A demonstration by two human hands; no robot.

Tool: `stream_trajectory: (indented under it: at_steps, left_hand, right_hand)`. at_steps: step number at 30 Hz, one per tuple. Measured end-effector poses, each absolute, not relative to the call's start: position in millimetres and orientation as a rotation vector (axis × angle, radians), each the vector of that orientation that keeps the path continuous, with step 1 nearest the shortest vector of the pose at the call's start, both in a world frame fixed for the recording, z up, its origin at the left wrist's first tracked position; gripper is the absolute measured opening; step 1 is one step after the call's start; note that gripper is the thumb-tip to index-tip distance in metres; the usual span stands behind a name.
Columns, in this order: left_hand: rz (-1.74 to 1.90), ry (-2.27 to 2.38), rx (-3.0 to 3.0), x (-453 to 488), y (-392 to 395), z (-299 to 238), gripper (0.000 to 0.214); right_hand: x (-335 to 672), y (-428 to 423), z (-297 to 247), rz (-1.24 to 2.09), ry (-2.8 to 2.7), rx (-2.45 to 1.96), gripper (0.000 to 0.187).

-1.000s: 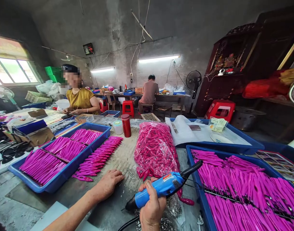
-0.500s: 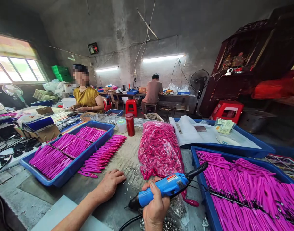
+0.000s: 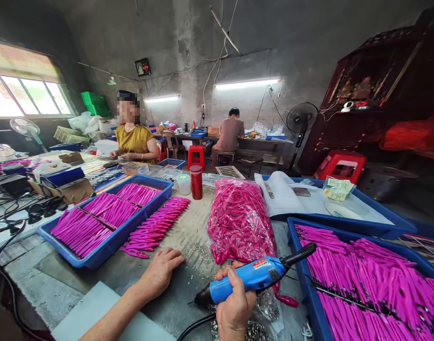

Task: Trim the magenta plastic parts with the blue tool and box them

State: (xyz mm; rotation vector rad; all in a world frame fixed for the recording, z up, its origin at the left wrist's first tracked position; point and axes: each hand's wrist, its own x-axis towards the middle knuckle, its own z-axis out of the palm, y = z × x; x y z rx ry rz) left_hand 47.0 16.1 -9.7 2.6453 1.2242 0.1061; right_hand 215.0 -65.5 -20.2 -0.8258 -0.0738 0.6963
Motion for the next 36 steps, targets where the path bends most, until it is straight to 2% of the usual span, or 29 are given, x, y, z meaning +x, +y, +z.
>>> stream_trajectory:
  at_steps: [6,13,21,28,36]
  left_hand:
    - [0.059,1.092,2.682,46,4,-13,0.031]
    - [0.129,1.414,2.538,35,16,-11,0.042]
    - [0.043,1.263,2.630,40,8,-14,0.028]
    - [0.042,1.490,2.517,32,11,-8,0.037]
    - [0.083,1.293,2.608,33,4,-17,0.032]
  right_hand:
    - [216,-65,-18,0.689,-0.081,-0.836,0.044]
    - [216,-65,-16,0.706,-0.067,-0.812,0.044]
    - [216,-65,-17,0.714,-0.059,-0.818,0.044]
    - [216,-64,-19,0.701,-0.082,-0.818,0.043]
    - [216,-65,-18,0.707,-0.076,-0.821,0.044]
